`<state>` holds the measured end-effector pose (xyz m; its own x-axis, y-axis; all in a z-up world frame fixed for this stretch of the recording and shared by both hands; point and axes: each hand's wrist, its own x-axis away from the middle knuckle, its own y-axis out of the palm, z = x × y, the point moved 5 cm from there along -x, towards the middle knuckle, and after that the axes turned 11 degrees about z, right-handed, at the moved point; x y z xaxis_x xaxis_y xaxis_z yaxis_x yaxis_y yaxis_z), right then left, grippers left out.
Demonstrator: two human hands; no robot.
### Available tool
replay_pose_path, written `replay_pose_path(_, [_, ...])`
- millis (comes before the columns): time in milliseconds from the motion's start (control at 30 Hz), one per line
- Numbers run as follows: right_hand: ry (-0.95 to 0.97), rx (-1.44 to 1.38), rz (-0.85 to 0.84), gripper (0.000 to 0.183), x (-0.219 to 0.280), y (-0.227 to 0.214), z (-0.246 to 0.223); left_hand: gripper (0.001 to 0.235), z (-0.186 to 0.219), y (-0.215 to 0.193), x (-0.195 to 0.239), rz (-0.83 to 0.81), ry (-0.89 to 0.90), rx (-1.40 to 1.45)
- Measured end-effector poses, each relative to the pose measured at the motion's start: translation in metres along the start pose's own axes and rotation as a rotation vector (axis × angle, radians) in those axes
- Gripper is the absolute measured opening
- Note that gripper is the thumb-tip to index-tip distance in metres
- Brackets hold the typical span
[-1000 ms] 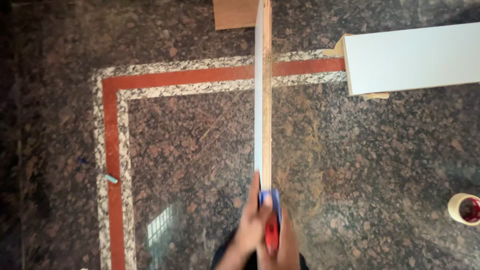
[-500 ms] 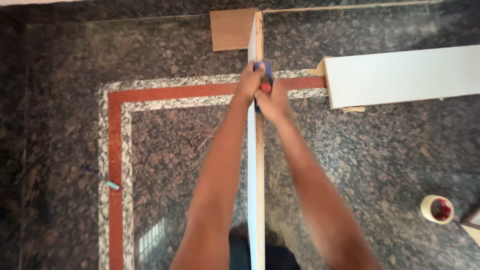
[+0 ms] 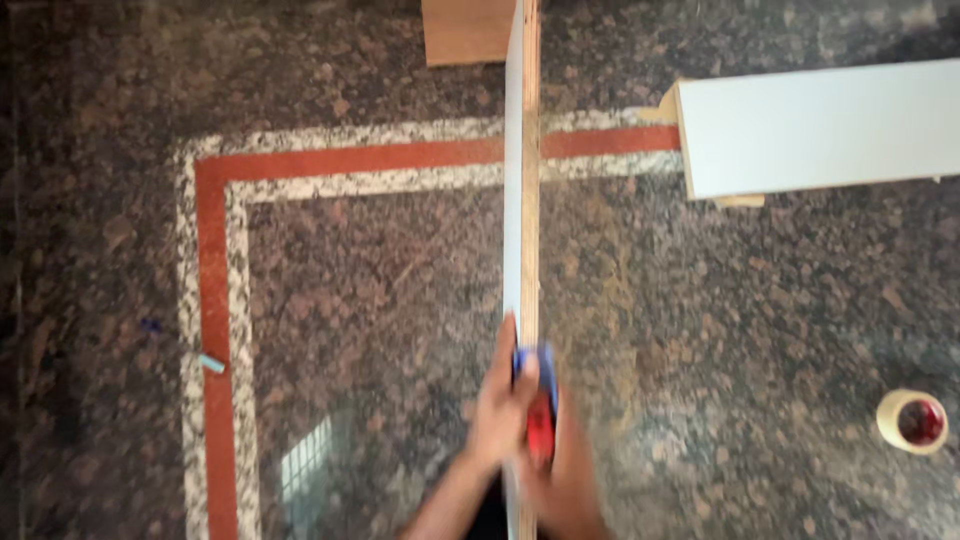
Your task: The person sits on the floor and sands the edge of a long wooden plank using a sanding block. The person moves the sanding block back and forth along the length of the plank, focusing on smoothing the edge.
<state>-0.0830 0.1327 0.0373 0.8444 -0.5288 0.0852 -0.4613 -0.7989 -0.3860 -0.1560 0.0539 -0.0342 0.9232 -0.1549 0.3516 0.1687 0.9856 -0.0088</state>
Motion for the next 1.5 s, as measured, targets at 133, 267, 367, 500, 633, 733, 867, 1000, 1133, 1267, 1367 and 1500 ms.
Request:
replay_pose_path(133, [-0.111,0.038,0.062,0.036,-0.170,0.030,-0.023,0.075,0.066,0.032,-0.191,0.093,0.265,-0.259])
replay_pose_path(267, [-0.197,0.078,0.157,0.033,-0.320,0.065,-0.020,0.047,0.089,0.067,-0.358,-0.016,0.217,0.155])
replay_pose_path(367, [-0.255,0.205,0.226,0.037,-0.373,0.073,-0.031,0.038,0.099,0.082,-0.418,-0.008,0.163,0.162])
replay_pose_path(500, [-0.218,0.278,0.164,0.041,-0.363,0.062,-0.049,0.037,0.093,0.082,-0.409,-0.044,0.187,0.200])
replay_pose_path(633, [-0.143,0.206,0.073,0.042,-0.270,0.046,-0.032,0.049,0.087,0.048,-0.293,0.039,0.359,-0.031])
replay_pose_path(733, [-0.164,-0.187,0.014,0.046,-0.152,0.022,0.015,0.073,0.059,0.018,-0.141,0.076,0.358,-0.095])
replay_pose_path(867, [0.114,-0.304,0.165,0.055,-0.021,-0.037,0.125,0.104,0.023,0.010,-0.005,0.179,0.128,-0.368])
replay_pose_path(1000, [0.364,0.172,0.281,0.064,0.023,-0.108,0.209,0.074,0.018,0.016,0.027,0.254,-0.128,-0.674])
replay_pose_path(1133, [0.287,0.617,0.292,0.077,0.022,-0.159,0.248,0.067,0.022,0.016,0.030,0.300,0.011,-0.637])
replay_pose_path(1267, [-0.025,0.665,0.376,0.082,-0.020,-0.176,0.256,0.068,0.001,0.010,0.036,0.276,0.003,-0.538])
replay_pose_path(1367, [0.065,0.687,0.324,0.077,-0.056,-0.177,0.263,0.071,-0.010,0.009,0.046,0.276,-0.029,-0.555])
replay_pose_path(1500, [-0.061,0.703,0.342,0.087,-0.111,-0.160,0.248,0.072,-0.002,0.014,0.048,0.343,0.096,-0.539])
